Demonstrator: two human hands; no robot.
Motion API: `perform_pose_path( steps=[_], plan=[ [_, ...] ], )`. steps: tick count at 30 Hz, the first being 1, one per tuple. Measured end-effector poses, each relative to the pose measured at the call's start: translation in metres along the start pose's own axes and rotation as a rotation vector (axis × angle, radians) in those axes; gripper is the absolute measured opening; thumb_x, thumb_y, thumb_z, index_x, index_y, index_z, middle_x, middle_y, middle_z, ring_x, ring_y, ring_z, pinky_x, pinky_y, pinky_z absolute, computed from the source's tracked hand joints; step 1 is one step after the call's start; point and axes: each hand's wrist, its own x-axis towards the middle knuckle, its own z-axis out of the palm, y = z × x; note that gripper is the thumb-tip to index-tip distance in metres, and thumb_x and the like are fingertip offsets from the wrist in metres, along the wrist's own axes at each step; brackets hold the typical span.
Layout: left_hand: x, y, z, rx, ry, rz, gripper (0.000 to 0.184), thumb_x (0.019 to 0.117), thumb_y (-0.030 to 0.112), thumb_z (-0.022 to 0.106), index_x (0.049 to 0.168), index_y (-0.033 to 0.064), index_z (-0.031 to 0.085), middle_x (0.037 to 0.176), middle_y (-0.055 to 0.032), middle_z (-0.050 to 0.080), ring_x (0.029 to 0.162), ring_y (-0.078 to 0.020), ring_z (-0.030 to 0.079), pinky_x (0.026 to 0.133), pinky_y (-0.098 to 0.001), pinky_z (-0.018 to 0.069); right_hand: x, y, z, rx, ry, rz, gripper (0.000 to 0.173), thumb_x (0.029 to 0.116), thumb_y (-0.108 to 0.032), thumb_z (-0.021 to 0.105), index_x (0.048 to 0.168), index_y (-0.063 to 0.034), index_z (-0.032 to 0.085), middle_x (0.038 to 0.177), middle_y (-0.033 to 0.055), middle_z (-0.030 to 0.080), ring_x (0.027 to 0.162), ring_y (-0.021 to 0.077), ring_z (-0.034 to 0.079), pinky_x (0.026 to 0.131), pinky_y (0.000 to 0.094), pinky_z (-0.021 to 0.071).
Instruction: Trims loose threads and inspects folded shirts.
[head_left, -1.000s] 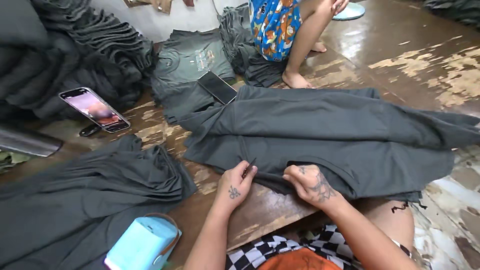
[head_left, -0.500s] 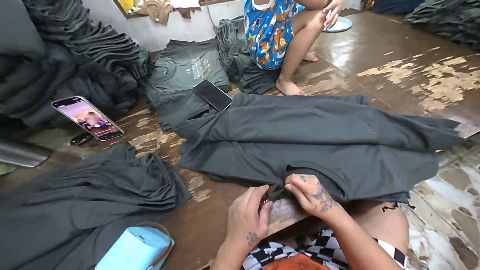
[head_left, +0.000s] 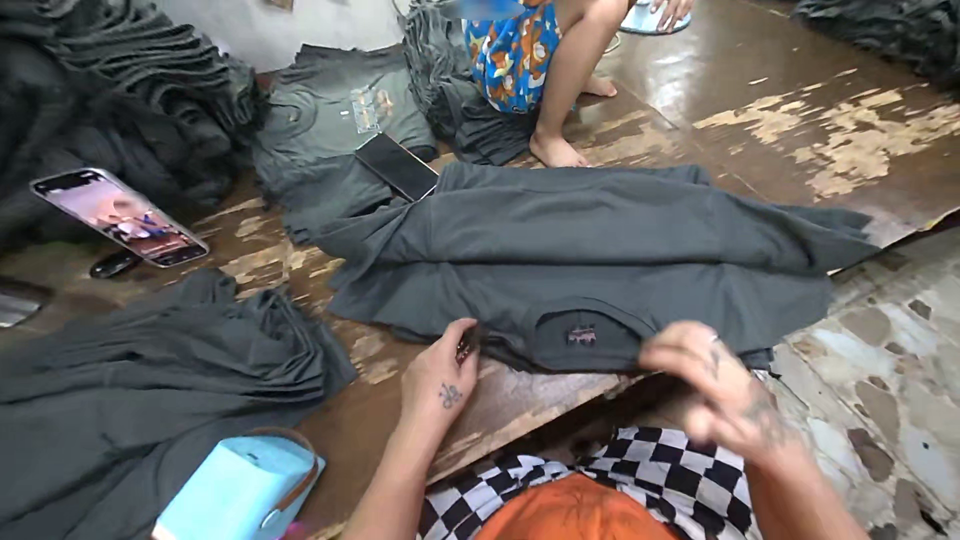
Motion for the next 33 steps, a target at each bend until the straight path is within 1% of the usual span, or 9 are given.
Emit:
perform_pose_path(
  steps=[2,6,9,11,16,21,26,30,33],
  plan=[
    [0.006,0.003,-0.004,-0.039,0.113,0.044,0.028,0.1024,0.009,0.052,0.122,-0.0056,0.065,0.105,-0.0243,0.071,0.096,-0.0404,0.071,0.083,-0.0597,0.0538,-0.012,0.032,-0.007,-0.203,-0.089,0.21,0.095,0.0964,-0.078,0.018,0.126,-0.0034,0.069,0.126,0.0248,0.067,0.12,0.0437,0.062,0.104,0.063,0.0432],
    [0.022,0.017,-0.022,-0.168,0.48,0.191,0.025,0.1033,0.011,0.047,0.11,-0.0083,0.063,0.085,-0.0158,0.066,0.072,-0.0189,0.063,0.066,-0.0344,0.0517,-0.018,0.054,-0.011,-0.347,-0.074,0.195,0.08,0.0988,-0.07,0.033,0.12,-0.0033,0.072,0.117,0.0218,0.071,0.11,0.0431,0.068,0.094,0.0608,0.0518],
    [0.053,0.036,-0.044,-0.134,0.48,0.206,0.026,0.104,0.012,0.051,0.112,-0.0084,0.064,0.091,-0.0204,0.068,0.079,-0.029,0.066,0.073,-0.0466,0.0536,0.026,0.065,-0.047,-0.382,-0.092,0.267,0.021,0.0869,-0.003,0.068,0.106,0.0043,0.073,0.101,0.0291,0.072,0.096,0.0519,0.069,0.081,0.0678,0.0537],
    [0.097,0.04,-0.047,-0.046,0.45,0.165,0.026,0.1045,0.015,0.053,0.115,-0.0058,0.065,0.096,-0.0256,0.069,0.088,-0.0409,0.068,0.078,-0.0599,0.0526,0.067,0.112,-0.066,-0.52,0.011,0.268,0.017,0.0831,0.007,0.067,0.1,0.0039,0.072,0.096,0.0286,0.071,0.092,0.0511,0.069,0.078,0.0673,0.0531],
    [0.205,0.02,-0.01,0.399,-0.006,-0.01,0.043,0.1055,0.02,0.042,0.147,0.0161,0.055,0.146,-0.0141,0.058,0.142,-0.0394,0.045,0.113,-0.0671,0.0285,0.15,0.191,-0.039,-0.443,-0.369,0.779,0.038,0.0975,-0.012,0.063,0.135,-0.006,0.063,0.138,0.0253,0.059,0.134,0.0477,0.05,0.105,0.0699,0.0391],
    [0.205,0.036,-0.016,0.355,0.054,-0.051,0.042,0.1025,0.015,0.045,0.142,0.0096,0.058,0.144,-0.0153,0.059,0.141,-0.0353,0.046,0.114,-0.0604,0.0282,0.16,0.202,-0.038,-0.304,-0.245,0.791,0.039,0.108,-0.017,0.042,0.138,0.0002,0.058,0.142,0.0257,0.057,0.138,0.0424,0.049,0.114,0.0634,0.0324],
    [0.211,0.038,-0.015,0.354,0.063,-0.081,0.04,0.1025,0.016,0.046,0.139,0.0096,0.06,0.143,-0.0145,0.059,0.14,-0.0345,0.047,0.114,-0.0602,0.0286,0.159,0.219,-0.039,-0.203,-0.1,0.824,0.037,0.1078,-0.022,0.045,0.129,0.0022,0.063,0.131,0.0267,0.064,0.129,0.0422,0.057,0.11,0.0604,0.0389],
    [0.209,0.036,-0.015,0.359,0.045,-0.093,0.04,0.1026,0.017,0.047,0.139,0.0087,0.059,0.143,-0.0161,0.058,0.14,-0.0352,0.046,0.114,-0.0588,0.0284,0.14,0.213,-0.034,-0.252,0.2,0.559,0.031,0.105,-0.017,0.052,0.116,0.0066,0.068,0.119,0.0293,0.067,0.119,0.0466,0.061,0.105,0.0617,0.0421],
    [0.21,0.035,-0.019,0.372,0.04,-0.081,0.04,0.1025,0.018,0.047,0.139,0.0094,0.059,0.143,-0.0148,0.059,0.141,-0.0348,0.046,0.115,-0.0583,0.0287,0.117,0.139,-0.039,-0.283,0.261,0.344,0.03,0.1018,-0.019,0.056,0.118,0.0024,0.071,0.124,0.026,0.067,0.123,0.0454,0.06,0.109,0.0608,0.0422]
  ],
)
